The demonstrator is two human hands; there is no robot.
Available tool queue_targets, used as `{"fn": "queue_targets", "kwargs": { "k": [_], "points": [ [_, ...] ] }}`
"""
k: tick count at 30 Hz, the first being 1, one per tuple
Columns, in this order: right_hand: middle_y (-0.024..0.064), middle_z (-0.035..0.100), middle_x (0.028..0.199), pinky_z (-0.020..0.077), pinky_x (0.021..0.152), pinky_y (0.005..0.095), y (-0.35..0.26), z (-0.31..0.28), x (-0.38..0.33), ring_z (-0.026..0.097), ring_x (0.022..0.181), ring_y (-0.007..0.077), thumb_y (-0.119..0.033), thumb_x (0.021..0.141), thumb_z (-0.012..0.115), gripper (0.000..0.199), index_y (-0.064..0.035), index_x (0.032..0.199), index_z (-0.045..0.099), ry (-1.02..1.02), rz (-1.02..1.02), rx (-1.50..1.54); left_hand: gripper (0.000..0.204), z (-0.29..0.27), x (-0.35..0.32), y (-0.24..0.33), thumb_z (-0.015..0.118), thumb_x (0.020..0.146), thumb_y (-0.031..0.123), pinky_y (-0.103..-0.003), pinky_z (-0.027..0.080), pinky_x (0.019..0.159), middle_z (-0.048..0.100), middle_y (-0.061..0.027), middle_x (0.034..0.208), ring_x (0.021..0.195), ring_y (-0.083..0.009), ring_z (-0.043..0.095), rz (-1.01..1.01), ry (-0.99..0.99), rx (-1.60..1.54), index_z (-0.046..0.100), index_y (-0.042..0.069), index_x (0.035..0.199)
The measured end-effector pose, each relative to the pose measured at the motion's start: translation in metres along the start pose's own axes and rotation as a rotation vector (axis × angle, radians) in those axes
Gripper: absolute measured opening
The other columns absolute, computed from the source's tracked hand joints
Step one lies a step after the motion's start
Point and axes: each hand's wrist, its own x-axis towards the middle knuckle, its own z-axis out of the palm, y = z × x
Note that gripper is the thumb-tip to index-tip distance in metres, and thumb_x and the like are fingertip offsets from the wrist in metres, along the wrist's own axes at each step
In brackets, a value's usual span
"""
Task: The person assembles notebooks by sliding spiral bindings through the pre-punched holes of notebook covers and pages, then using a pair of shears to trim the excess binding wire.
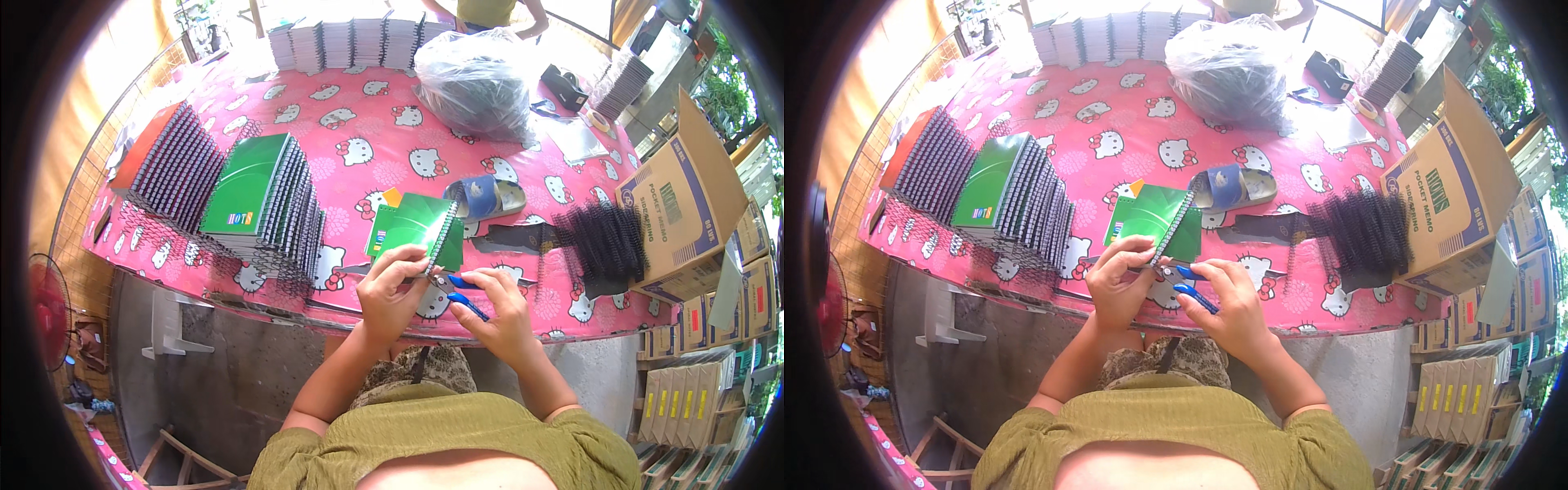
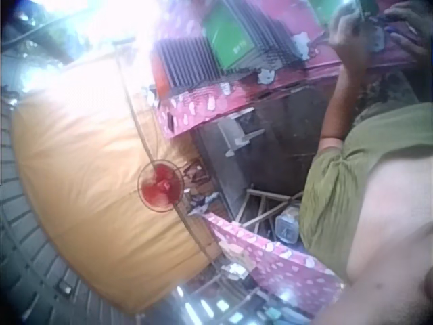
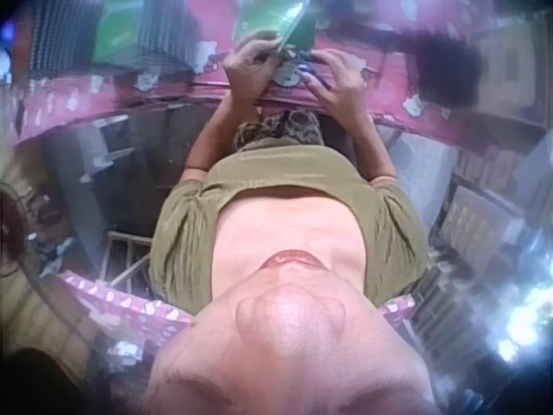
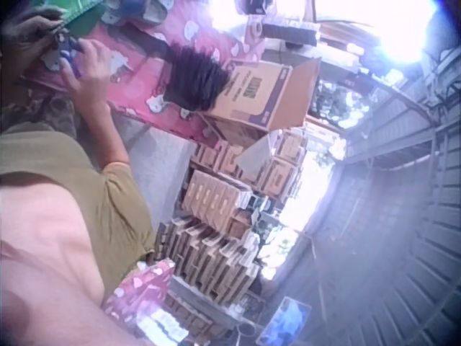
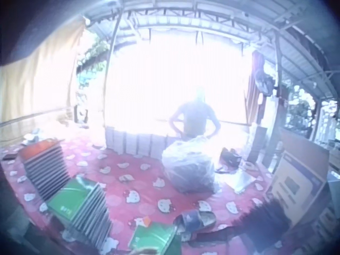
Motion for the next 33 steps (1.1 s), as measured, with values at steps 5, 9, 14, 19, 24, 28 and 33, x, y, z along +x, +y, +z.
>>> {"fn": "queue_targets", "kwargs": {
  "k": [5,9,14,19,24,28,33],
  "points": [
    [0.0132,0.067,0.085,0.0533,0.062,0.0248,0.02,0.002,0.007,0.065,0.068,0.0173,-0.021,0.094,0.058,0.03,0.008,0.104,0.061,-0.417,0.675,1.046,0.02,-0.002,-0.001,-0.005,0.073,0.068,-0.013,-0.032,0.055,0.067,0.068,-0.0137,0.091,0.081,-0.0228,0.067,0.152,0.035,0.01,0.066,-0.002,0.082],
    [0.0113,0.068,0.095,0.0544,0.07,0.0309,0.022,0.006,-0.005,0.066,0.079,0.0182,-0.025,0.092,0.061,0.031,0.0017,0.108,0.062,-0.383,0.65,1.006,0.02,-0.003,0.004,-0.012,0.072,0.066,-0.014,-0.033,0.053,0.069,0.068,-0.0137,0.09,0.081,-0.0254,0.067,0.255,-0.005,0.011,0.065,-0.003,0.081],
    [0.0129,0.06,0.115,0.0353,0.101,0.0513,0.05,0.001,-0.043,0.054,0.112,0.0306,-0.029,0.075,0.075,0.046,-0.0026,0.11,0.062,-0.189,0.095,-0.331,0.021,-0.006,0.004,-0.011,0.075,0.065,-0.009,-0.033,0.052,0.071,0.067,-0.0136,0.093,0.084,-0.0257,0.065,0.193,-0.008,-0.034,0.066,-0.001,0.083],
    [0.0143,0.051,0.124,0.0307,0.104,0.0528,0.023,0.0,0.024,0.048,0.116,0.0345,-0.019,0.076,0.07,0.05,-0.0048,0.122,0.057,0.065,-0.224,-0.281,0.021,-0.004,0.017,0.005,0.072,0.067,-0.002,-0.037,0.049,0.074,0.063,-0.012,0.094,0.085,-0.028,0.059,0.207,-0.189,0.128,0.067,0.004,0.086],
    [0.0119,0.057,0.109,0.0511,0.074,0.0381,0.014,0.003,0.127,0.06,0.087,0.0321,0.003,0.073,0.063,0.054,-0.0128,0.124,0.058,-0.106,-0.586,-0.21,0.021,-0.052,0.054,0.063,0.068,0.082,0.001,-0.036,0.048,0.089,0.063,-0.0148,0.105,0.103,-0.0247,0.06,0.228,0.014,0.202,0.061,-0.001,0.101],
    [0.0086,0.063,0.095,0.0538,0.068,0.0287,-0.045,0.014,0.204,0.062,0.084,0.0177,0.0,0.082,0.066,0.041,-0.0021,0.121,0.053,0.371,-0.399,0.884,0.042,-0.139,0.059,0.055,0.048,0.099,0.026,-0.04,0.037,0.102,0.051,-0.0146,0.131,0.118,-0.0252,0.051,0.306,0.639,0.428,0.043,-0.001,0.131],
    [0.0134,0.063,0.096,0.0516,0.078,0.0367,-0.073,0.101,0.245,0.062,0.09,0.0217,-0.023,0.081,0.073,0.042,-0.0001,0.111,0.056,-0.056,-0.195,0.57,0.083,-0.166,0.081,-0.021,0.017,0.093,0.068,-0.04,0.037,0.1,0.052,-0.0151,0.131,0.119,-0.0267,0.05,-0.087,0.69,0.134,0.04,0.0,0.135]
  ]
}}
